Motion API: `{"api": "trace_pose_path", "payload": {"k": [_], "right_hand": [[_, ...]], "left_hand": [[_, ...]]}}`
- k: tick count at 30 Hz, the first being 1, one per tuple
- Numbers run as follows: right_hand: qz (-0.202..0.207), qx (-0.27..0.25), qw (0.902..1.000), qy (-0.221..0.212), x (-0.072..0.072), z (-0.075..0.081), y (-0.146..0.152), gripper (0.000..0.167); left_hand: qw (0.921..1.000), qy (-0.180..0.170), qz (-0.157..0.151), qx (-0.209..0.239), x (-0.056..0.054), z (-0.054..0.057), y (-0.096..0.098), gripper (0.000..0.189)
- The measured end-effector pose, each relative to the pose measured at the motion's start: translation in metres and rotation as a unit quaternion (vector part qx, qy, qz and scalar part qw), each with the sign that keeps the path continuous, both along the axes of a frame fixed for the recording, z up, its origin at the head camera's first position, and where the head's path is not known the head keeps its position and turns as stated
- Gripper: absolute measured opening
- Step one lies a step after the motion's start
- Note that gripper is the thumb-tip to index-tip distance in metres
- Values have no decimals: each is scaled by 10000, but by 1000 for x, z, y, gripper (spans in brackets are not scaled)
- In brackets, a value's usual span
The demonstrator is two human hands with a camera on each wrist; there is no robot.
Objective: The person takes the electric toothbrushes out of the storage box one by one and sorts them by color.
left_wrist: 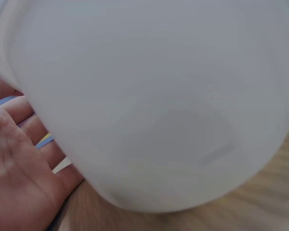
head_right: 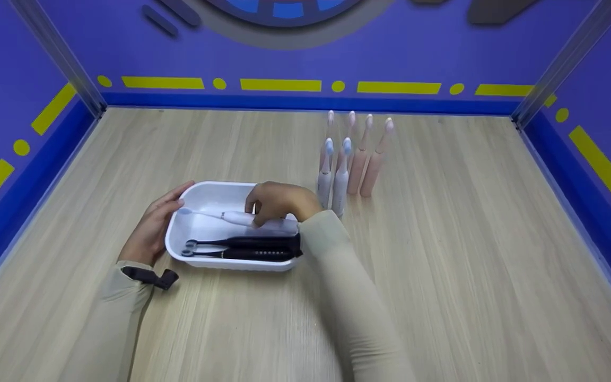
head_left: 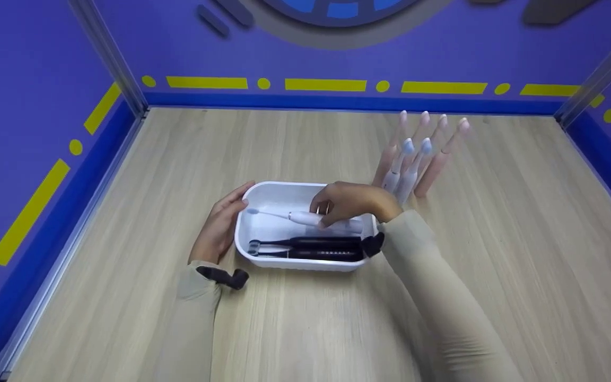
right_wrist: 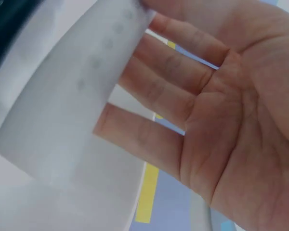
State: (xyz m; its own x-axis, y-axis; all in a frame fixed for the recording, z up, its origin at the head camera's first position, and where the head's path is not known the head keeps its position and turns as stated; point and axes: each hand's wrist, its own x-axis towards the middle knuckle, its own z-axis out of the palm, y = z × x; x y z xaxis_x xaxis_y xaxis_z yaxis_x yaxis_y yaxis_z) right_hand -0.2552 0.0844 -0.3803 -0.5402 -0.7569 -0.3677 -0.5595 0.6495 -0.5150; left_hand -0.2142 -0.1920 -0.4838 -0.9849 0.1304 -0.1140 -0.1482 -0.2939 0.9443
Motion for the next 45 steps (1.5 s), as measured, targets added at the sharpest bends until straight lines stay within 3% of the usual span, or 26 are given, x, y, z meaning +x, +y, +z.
{"api": "trace_pose_path", "payload": {"k": [18, 30, 40, 45], "right_hand": [[234, -903, 9947, 438, 3, 2, 11, 30], [-268, -1386, 9898, 172, 9, 6, 23, 32], [-393, -1835, 9811, 469, 14, 8, 38, 38], [-487, -2244, 9721, 477, 17, 9, 46, 38]], "left_hand": [[10000, -50, -12, -19, -1, 1, 0, 49], [9999, 12, 22, 164, 1, 1, 0, 49], [9999, -127, 35, -45, 0, 1, 0, 49], [9999, -124, -10, -44, 0, 1, -1, 50]]}}
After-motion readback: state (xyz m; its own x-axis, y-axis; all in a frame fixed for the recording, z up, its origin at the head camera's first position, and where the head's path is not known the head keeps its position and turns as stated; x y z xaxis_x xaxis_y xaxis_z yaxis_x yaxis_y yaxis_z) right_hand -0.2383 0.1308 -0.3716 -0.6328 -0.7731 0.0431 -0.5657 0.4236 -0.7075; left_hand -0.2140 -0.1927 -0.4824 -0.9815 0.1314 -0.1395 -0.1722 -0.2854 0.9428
